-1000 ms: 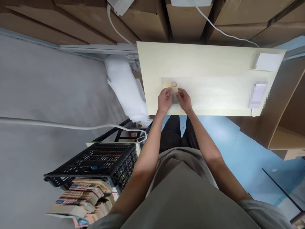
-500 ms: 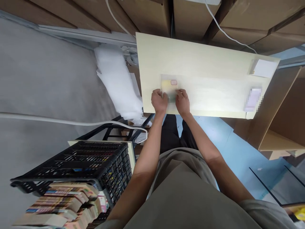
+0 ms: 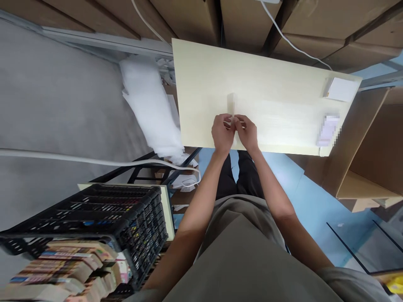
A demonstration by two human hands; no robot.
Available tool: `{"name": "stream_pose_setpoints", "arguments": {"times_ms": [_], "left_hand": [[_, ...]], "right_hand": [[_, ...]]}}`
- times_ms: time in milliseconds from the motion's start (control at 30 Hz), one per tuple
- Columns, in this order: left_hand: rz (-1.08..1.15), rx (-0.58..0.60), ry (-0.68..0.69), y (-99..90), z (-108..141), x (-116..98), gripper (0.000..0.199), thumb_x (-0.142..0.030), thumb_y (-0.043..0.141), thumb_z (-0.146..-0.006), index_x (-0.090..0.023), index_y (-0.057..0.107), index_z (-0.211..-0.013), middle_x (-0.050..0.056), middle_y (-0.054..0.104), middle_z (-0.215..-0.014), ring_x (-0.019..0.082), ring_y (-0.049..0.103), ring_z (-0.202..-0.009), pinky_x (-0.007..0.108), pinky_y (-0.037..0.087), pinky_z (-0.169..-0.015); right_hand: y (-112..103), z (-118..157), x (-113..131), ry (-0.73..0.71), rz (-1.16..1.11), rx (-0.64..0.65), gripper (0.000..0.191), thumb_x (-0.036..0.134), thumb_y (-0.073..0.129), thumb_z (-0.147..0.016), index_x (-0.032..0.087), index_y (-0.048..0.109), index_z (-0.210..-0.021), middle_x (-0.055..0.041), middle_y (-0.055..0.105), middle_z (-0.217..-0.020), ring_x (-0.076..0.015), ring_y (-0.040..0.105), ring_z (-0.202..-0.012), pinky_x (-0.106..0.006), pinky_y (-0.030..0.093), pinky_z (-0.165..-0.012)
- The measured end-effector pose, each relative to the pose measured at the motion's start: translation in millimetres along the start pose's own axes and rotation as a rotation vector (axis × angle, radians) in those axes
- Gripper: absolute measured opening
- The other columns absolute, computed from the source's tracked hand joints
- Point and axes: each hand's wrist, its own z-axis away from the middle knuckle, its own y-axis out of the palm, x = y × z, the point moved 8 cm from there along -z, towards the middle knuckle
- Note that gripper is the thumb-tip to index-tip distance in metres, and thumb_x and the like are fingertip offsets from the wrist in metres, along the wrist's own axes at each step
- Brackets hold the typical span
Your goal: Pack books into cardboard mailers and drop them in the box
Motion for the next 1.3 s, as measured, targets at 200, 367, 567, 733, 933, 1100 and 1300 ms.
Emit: {"name": "stream_pose_setpoints", "arguments": {"times_ms": [200, 367, 567, 733, 933, 1100, 1300], "left_hand": [[0.031, 0.109, 0.042, 56.1, -1.1, -2.8, 0.022, -0.023, 0.075, -0.1, -0.028, 0.07, -0.121, 0.009, 0.074, -0.128, 0.023, 0.077, -0.1, 0.041, 0.067, -0.093], [-0.088, 0.045, 0.032, 42.6, -3.7, 20.1, 0.037, -0.014, 0.076, -0.093, -0.024, 0.07, -0.128, 0.013, 0.073, -0.133, 0.03, 0.075, -0.123, 0.048, 0.06, -0.114], [-0.057, -0.056, -0.217, 29.8, -14.6, 52.4, 0.023, -0.025, 0.074, -0.097, -0.023, 0.073, -0.12, 0.01, 0.079, -0.117, 0.024, 0.077, -0.1, 0.043, 0.063, -0.104], [0.048, -0.038, -0.245, 27.0, -32.4, 51.3, 0.014, -0.025, 0.076, -0.097, -0.021, 0.071, -0.109, 0.007, 0.079, -0.106, 0.021, 0.076, -0.098, 0.034, 0.062, -0.094], [-0.024, -0.259, -0.16, -39.8, -33.1, 43.2, 0.015, -0.028, 0.076, -0.102, -0.022, 0.066, -0.112, 0.006, 0.077, -0.11, 0.02, 0.074, -0.102, 0.032, 0.06, -0.096], [-0.082, -0.269, -0.04, -58.0, -18.8, 20.2, 0.018, -0.025, 0.077, -0.102, -0.024, 0.066, -0.116, 0.006, 0.074, -0.116, 0.019, 0.073, -0.099, 0.032, 0.06, -0.092], [-0.067, -0.139, 0.06, -6.6, -9.6, 7.3, 0.024, -0.015, 0.078, -0.097, -0.026, 0.069, -0.116, 0.007, 0.072, -0.119, 0.022, 0.073, -0.101, 0.037, 0.061, -0.097]], "right_hand": [[-34.0, -14.7, -41.0, 0.125, 0.136, -0.096, 0.032, 0.049, 0.06, -0.114, 0.023, 0.075, -0.126, -0.0129, 0.082, -0.121, -0.0248, 0.082, -0.1, -0.045, 0.071, -0.094], [-46.7, -19.1, -57.0, 0.069, 0.286, -0.162, 0.03, 0.026, 0.057, -0.11, 0.022, 0.075, -0.134, -0.0136, 0.074, -0.127, -0.0197, 0.077, -0.09, -0.04, 0.068, -0.093], [-32.3, -3.5, -47.9, 0.035, 0.342, -0.048, 0.036, 0.017, 0.052, -0.107, 0.021, 0.074, -0.136, -0.0169, 0.068, -0.136, -0.0251, 0.076, -0.104, -0.044, 0.066, -0.098], [-16.8, -2.7, -51.0, 0.067, 0.278, -0.019, 0.035, 0.027, 0.054, -0.111, 0.023, 0.071, -0.142, -0.0149, 0.067, -0.14, -0.0229, 0.077, -0.104, -0.041, 0.068, -0.098], [49.6, -17.1, -31.3, -0.036, 0.053, 0.156, 0.038, 0.046, 0.051, -0.116, 0.027, 0.07, -0.143, -0.0146, 0.071, -0.145, -0.0235, 0.078, -0.114, -0.039, 0.07, -0.101], [82.7, -27.5, -10.1, -0.064, -0.002, 0.323, 0.038, 0.046, 0.045, -0.118, 0.027, 0.077, -0.128, -0.0097, 0.083, -0.131, -0.026, 0.078, -0.123, -0.043, 0.067, -0.108], [24.3, -29.0, -18.1, 0.057, 0.028, 0.164, 0.035, 0.044, 0.048, -0.118, 0.027, 0.073, -0.137, -0.0082, 0.085, -0.123, -0.0238, 0.082, -0.11, -0.041, 0.068, -0.103]]}}
